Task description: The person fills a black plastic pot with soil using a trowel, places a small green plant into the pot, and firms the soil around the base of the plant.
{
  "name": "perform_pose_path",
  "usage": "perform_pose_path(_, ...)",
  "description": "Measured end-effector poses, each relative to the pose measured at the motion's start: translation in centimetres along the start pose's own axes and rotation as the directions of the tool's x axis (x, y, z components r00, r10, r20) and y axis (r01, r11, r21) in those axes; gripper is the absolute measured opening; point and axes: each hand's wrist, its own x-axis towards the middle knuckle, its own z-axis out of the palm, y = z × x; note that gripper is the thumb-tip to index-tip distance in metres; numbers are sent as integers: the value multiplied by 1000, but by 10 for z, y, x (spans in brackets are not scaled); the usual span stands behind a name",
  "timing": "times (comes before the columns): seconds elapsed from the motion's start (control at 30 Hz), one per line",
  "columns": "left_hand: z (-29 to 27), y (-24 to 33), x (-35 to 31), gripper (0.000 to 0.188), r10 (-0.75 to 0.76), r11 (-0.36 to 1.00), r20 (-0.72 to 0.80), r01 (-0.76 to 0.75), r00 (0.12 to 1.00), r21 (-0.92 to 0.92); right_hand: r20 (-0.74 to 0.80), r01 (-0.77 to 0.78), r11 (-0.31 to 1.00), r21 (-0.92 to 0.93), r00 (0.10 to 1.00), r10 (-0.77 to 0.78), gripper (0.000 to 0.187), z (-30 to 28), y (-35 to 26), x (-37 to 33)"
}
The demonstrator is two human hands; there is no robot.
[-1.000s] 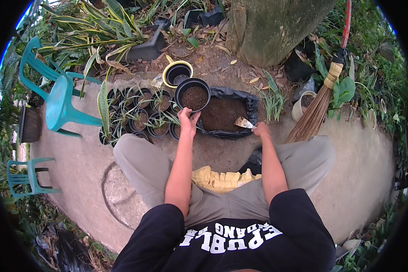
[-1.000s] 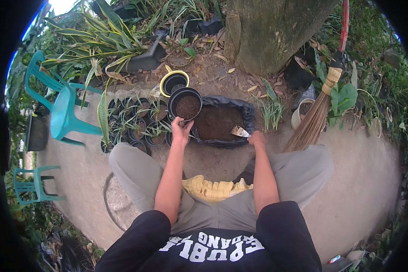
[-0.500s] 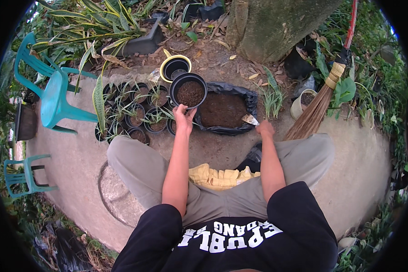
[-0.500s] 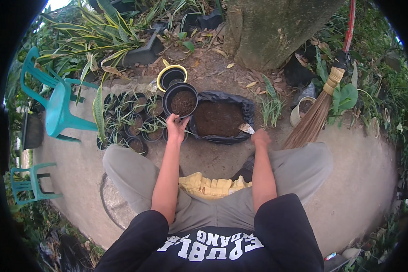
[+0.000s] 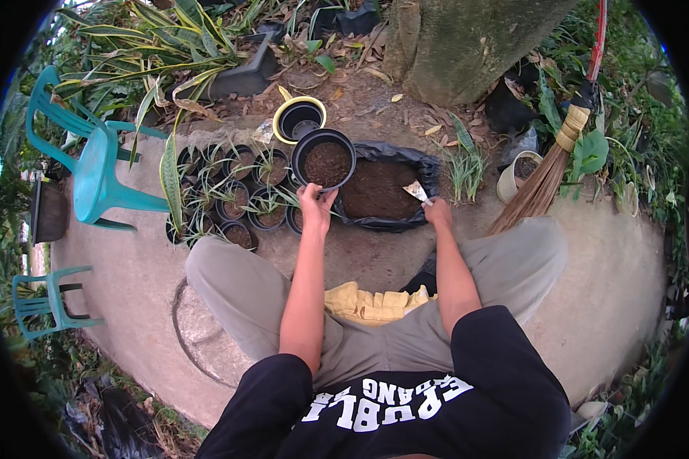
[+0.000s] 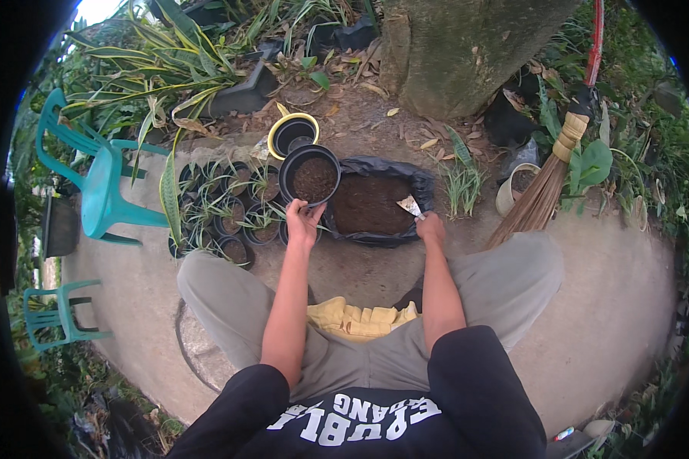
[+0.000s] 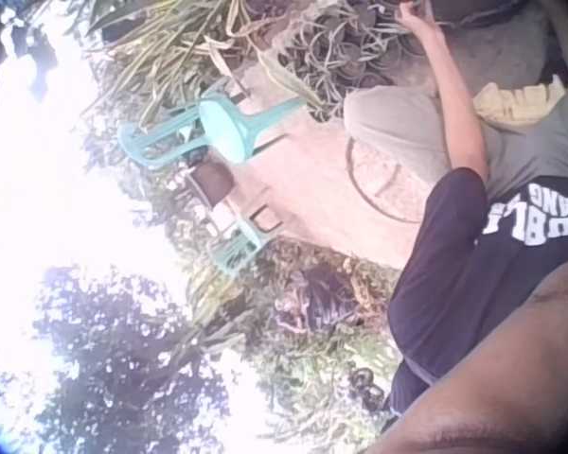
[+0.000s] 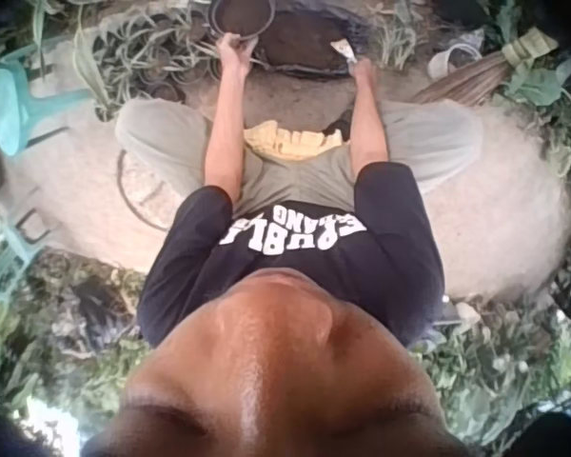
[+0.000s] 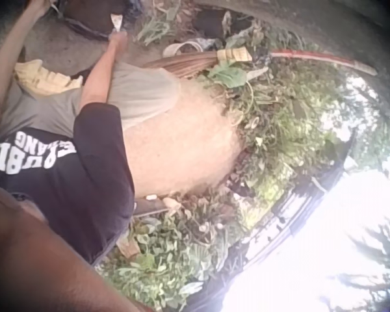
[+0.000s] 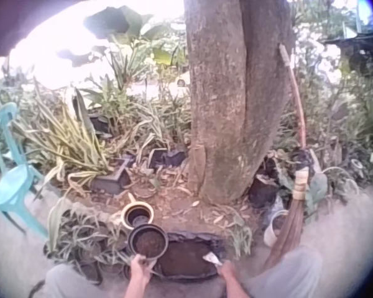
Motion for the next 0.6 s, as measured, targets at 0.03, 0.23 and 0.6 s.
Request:
perform_pose_path(0.03,-3,0,1,41,-1,1000,7,1,1000,-3,0,6,1000,3,1000,-6,33,1,-6,-1)
perform_pose_path(0.23,-4,5,-4,39,4,1000,28,-4,1000,-7,29,59,998,-18,998,-58,34,17,-29,13)
perform_pose_path(0.6,-1,14,-11,26,23,999,-48,-25,999,-34,130,221,974,-39,968,-214,33,53,-77,-2)
